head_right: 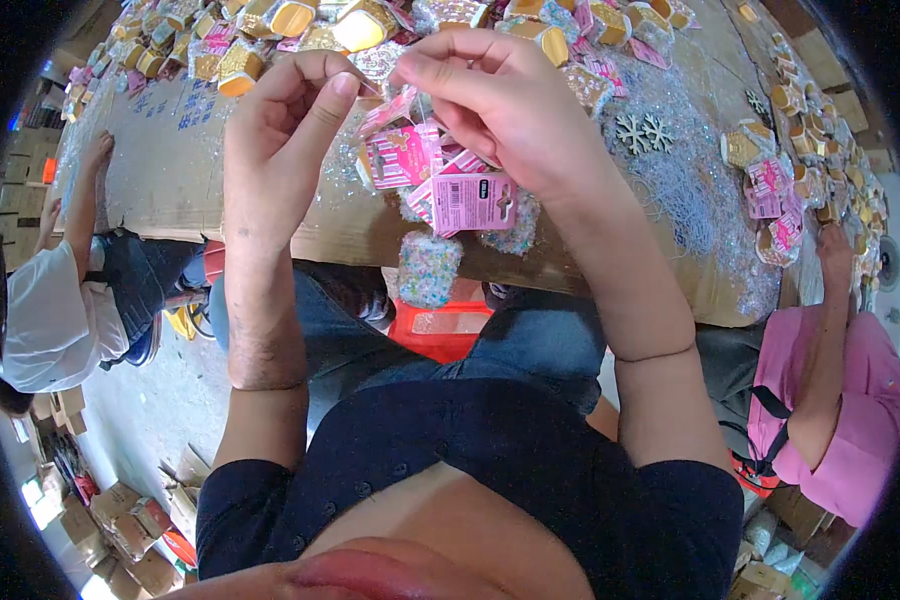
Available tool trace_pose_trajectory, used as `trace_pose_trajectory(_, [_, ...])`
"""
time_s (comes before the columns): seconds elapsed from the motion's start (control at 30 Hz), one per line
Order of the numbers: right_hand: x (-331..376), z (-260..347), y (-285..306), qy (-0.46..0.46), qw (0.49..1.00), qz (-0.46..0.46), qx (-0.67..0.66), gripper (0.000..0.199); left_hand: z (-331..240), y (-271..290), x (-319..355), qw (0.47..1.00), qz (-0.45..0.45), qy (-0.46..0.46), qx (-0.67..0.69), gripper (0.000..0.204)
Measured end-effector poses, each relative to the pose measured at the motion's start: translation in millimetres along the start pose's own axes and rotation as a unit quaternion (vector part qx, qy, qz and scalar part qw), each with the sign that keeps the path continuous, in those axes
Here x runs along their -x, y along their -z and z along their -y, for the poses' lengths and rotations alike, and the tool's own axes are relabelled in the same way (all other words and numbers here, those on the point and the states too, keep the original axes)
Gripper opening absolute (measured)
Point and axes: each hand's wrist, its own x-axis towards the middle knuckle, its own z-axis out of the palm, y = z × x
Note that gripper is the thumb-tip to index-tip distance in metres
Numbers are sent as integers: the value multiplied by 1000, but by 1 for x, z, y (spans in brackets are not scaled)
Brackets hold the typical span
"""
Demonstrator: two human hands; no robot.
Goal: Tying pink identification tags onto small house-shaped foam products using thin white string.
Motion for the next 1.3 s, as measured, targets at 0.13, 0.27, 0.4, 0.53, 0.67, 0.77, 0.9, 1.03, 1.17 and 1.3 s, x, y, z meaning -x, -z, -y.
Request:
trace_pose_trajectory(0.13, [2, 2, -8, -9, 1000, 1, 23, 22, -2, 1, -1, 1000, -12, -11, 18, 17])
trace_pose_trajectory(0.27, [3, 7, -10, -15, 1000, 12, 23, 22, -4, 4, -2, 994, 20, 16, 104, 15])
trace_pose_trajectory(0.4, [5, 6, -16, -5, 999, -8, 33, 22, -3, 2, -2, 996, 7, 8, 87, 13])
trace_pose_trajectory(0.53, [6, 4, -16, 15, 999, -20, 39, 22, 0, -1, -1, 998, -1, 2, 55, 13])
trace_pose_trajectory(0.67, [6, 4, -12, 5, 996, -25, 84, 22, 0, 2, -2, 996, 27, 23, 78, 14])
trace_pose_trajectory(0.77, [5, 2, -15, 41, 997, -39, 57, 18, -2, 6, -3, 989, 41, 60, 130, 16])
trace_pose_trajectory(0.9, [6, 2, -15, 36, 997, -63, 36, 17, -7, 13, -5, 990, -3, 47, 131, 19])
trace_pose_trajectory(1.03, [7, 3, -13, 36, 997, -58, 41, 17, -13, 17, -3, 998, 22, -49, -43, 27])
trace_pose_trajectory(1.17, [8, 3, -11, 47, 997, -34, 53, 20, -16, 17, -3, 972, 65, -142, -178, 45])
trace_pose_trajectory(1.3, [8, 4, -9, 45, 998, -6, 40, 21, -11, 10, -3, 929, 63, -233, -282, 39])
